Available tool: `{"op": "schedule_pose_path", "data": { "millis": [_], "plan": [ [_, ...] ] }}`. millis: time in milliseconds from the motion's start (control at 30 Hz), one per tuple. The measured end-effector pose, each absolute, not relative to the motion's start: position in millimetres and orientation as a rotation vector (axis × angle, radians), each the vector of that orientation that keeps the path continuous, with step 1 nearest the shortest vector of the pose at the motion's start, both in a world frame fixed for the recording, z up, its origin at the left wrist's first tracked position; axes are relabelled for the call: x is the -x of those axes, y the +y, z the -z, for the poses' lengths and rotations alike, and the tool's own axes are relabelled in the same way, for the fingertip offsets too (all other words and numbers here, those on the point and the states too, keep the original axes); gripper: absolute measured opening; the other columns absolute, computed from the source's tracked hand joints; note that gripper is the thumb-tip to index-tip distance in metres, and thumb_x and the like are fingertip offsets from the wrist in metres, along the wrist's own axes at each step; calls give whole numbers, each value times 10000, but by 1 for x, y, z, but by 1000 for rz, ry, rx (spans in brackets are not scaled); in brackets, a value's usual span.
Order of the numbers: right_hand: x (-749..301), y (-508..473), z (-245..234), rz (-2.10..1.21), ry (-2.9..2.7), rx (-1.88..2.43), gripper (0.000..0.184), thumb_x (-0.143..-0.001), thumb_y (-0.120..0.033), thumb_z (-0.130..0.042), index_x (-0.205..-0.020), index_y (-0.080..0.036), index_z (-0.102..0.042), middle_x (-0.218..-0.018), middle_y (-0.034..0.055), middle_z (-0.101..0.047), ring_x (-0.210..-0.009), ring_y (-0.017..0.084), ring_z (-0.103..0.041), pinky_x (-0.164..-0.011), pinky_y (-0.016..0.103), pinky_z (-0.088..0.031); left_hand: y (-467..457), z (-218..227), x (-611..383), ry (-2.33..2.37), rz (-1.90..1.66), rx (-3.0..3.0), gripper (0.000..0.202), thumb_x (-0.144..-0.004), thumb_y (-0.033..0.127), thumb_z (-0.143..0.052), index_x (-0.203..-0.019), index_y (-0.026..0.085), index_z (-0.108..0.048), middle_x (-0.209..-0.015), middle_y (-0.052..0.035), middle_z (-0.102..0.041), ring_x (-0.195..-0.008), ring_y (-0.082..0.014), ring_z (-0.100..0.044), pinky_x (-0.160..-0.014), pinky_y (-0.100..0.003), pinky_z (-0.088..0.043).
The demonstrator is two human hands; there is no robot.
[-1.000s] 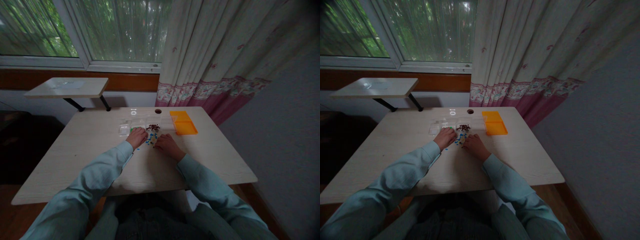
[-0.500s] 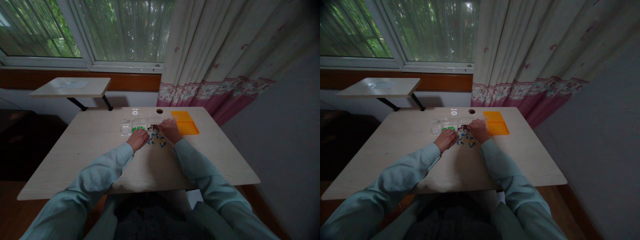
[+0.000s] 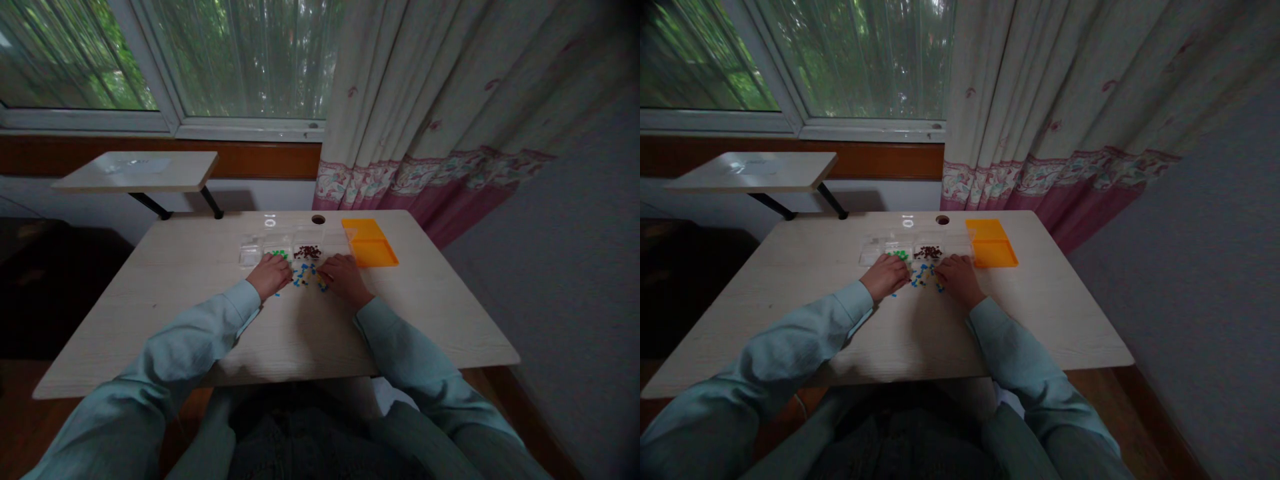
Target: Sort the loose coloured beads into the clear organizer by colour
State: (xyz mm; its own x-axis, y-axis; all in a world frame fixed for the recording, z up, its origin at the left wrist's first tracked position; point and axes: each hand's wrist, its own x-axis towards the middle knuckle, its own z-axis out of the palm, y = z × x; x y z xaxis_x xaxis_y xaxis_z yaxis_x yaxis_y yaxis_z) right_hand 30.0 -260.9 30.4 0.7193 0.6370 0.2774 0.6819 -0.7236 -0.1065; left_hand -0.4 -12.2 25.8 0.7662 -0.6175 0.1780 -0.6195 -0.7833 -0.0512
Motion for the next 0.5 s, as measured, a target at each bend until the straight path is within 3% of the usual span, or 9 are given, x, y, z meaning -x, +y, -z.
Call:
{"op": "schedule_pose_path", "data": {
  "millis": [167, 367, 500],
  "plan": [
    [-28, -261, -27, 322, -1045, 2709, 218, -919, -312, -501, -949, -230, -701, -937, 55, -669, -918, 195, -497, -820, 331, -261, -18, -25, 0, -1007, -338, -2969, 272, -934, 303, -412, -849, 179, -639, -824, -89, -605, -901, -224, -481, -798, -390, -294],
    [-27, -256, -24, 282, -1109, 2707, 182, -902, -286, -531, -973, -238, -691, -971, 45, -670, -948, 198, -496, -810, 340, -257, -15, -25, 0, -1004, -307, -2944, 240, -898, 363, -495, -1040, 212, -615, -951, -80, -624, -953, -237, -481, -799, -384, -291],
    [-27, -255, -21, 255, -1126, 2699, 186, -901, -285, -531, -993, -243, -687, -990, 43, -671, -949, 202, -498, -794, 344, -253, -19, -26, 0, -1017, -285, -2967, 214, -905, 349, -485, -951, 203, -634, -917, -77, -623, -936, -236, -485, -793, -386, -293]
  ]
}}
